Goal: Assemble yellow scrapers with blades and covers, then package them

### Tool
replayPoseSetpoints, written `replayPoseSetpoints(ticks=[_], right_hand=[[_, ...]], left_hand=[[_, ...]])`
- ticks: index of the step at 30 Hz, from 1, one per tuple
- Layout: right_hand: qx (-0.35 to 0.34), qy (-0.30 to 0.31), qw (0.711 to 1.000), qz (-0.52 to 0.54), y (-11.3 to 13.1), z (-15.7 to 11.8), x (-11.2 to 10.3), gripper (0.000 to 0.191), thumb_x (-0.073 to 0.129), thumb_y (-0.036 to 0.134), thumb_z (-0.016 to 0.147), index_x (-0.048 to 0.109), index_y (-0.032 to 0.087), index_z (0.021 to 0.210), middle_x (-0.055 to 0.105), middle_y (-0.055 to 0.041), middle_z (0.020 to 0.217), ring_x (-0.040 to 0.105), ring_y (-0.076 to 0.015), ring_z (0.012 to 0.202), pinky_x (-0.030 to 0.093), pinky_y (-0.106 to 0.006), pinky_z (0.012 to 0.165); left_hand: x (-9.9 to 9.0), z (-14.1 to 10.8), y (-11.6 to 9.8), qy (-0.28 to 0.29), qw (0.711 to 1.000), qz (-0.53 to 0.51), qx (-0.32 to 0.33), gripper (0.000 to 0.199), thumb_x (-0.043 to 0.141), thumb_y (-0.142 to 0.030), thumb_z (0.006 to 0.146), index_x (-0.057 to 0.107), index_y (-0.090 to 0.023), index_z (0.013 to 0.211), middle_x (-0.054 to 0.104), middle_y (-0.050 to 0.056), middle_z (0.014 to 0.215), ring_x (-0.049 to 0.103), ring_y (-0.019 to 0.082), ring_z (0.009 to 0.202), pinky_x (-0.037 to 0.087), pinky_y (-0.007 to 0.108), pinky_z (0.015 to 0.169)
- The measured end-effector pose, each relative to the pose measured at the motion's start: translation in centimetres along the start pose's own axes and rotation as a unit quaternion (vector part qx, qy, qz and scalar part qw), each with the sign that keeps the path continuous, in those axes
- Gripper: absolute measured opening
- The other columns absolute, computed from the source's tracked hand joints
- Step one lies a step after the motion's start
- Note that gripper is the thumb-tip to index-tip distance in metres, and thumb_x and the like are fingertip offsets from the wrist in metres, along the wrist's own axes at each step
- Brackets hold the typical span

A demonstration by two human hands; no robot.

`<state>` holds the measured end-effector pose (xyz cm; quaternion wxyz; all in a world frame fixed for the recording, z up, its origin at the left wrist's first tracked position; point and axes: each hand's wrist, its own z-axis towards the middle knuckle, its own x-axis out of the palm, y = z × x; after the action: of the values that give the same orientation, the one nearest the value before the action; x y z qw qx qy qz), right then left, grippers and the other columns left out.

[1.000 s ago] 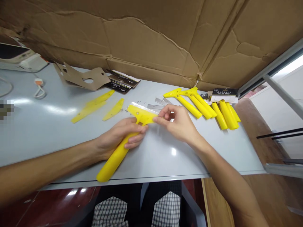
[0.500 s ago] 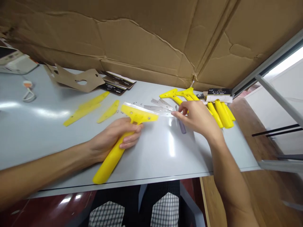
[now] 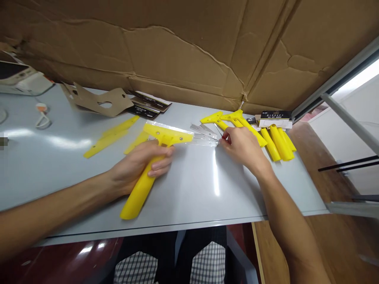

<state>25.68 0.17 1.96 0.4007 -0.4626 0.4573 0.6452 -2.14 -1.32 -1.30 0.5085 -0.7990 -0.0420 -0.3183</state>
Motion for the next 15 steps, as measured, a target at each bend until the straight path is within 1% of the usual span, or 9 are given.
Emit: replayPoseSetpoints(ticks=[1, 3, 5, 7, 11, 15], right_hand=[[-0.008, -0.005, 1.000, 0.018, 0.6, -0.2, -0.4, 0.012, 0.067, 0.026, 0.096, 0.075, 0.020, 0.090, 0.073, -0.0050, 0.077, 0.065, -0.0231, 0.072, 0.043, -0.035, 0.065], [-0.066, -0.021, 0.995, 0.067, 1.9, -0.7, -0.9, 0.009, 0.067, 0.026, 0.097, 0.073, 0.020, 0.093, 0.074, -0.0039, 0.085, 0.067, -0.0211, 0.077, 0.047, -0.034, 0.069], [-0.138, -0.039, 0.985, 0.096, 3.0, -1.3, -0.8, 0.008, 0.066, 0.023, 0.099, 0.072, 0.019, 0.095, 0.072, -0.0047, 0.090, 0.067, -0.0192, 0.079, 0.049, -0.034, 0.073], [-0.180, -0.047, 0.978, 0.093, 3.7, -1.7, -0.3, 0.010, 0.062, 0.021, 0.102, 0.071, 0.018, 0.098, 0.069, -0.0055, 0.092, 0.064, -0.0181, 0.079, 0.048, -0.033, 0.073], [-0.201, -0.053, 0.976, 0.069, 3.5, -1.7, 0.5, 0.013, 0.059, 0.021, 0.104, 0.072, 0.017, 0.099, 0.064, -0.0059, 0.093, 0.059, -0.0176, 0.077, 0.046, -0.033, 0.069], [-0.203, -0.080, 0.973, 0.071, 3.0, -1.5, 0.2, 0.011, 0.061, 0.019, 0.103, 0.071, 0.018, 0.097, 0.063, -0.0055, 0.093, 0.057, -0.0160, 0.072, 0.046, -0.032, 0.067]], left_hand=[[0.0, 0.0, 0.0, 0.001, 1.000, 0.000, 0.004, 0.020, 0.081, -0.019, 0.077, 0.062, -0.014, 0.073, 0.051, -0.005, 0.053, 0.036, 0.003, 0.039, 0.034, 0.013, 0.036], [0.1, 0.0, 0.1, 0.007, 1.000, 0.001, 0.005, 0.019, 0.080, -0.019, 0.078, 0.062, -0.015, 0.075, 0.050, -0.005, 0.052, 0.036, 0.003, 0.039, 0.034, 0.013, 0.036], [0.1, 0.0, 0.3, 0.011, 1.000, 0.002, 0.001, 0.019, 0.080, -0.020, 0.078, 0.062, -0.015, 0.076, 0.049, -0.005, 0.052, 0.036, 0.004, 0.039, 0.032, 0.013, 0.036], [0.1, -0.1, 0.3, 0.012, 1.000, 0.004, -0.004, 0.019, 0.081, -0.021, 0.078, 0.062, -0.015, 0.077, 0.049, -0.005, 0.051, 0.037, 0.004, 0.039, 0.032, 0.013, 0.036], [0.0, -0.2, 0.4, 0.013, 1.000, 0.009, -0.013, 0.020, 0.081, -0.022, 0.077, 0.063, -0.015, 0.077, 0.049, -0.005, 0.051, 0.037, 0.004, 0.039, 0.031, 0.013, 0.036], [0.0, -0.1, 0.3, 0.013, 1.000, 0.011, -0.016, 0.020, 0.081, -0.022, 0.077, 0.062, -0.015, 0.075, 0.049, -0.005, 0.051, 0.037, 0.004, 0.039, 0.031, 0.013, 0.036]])
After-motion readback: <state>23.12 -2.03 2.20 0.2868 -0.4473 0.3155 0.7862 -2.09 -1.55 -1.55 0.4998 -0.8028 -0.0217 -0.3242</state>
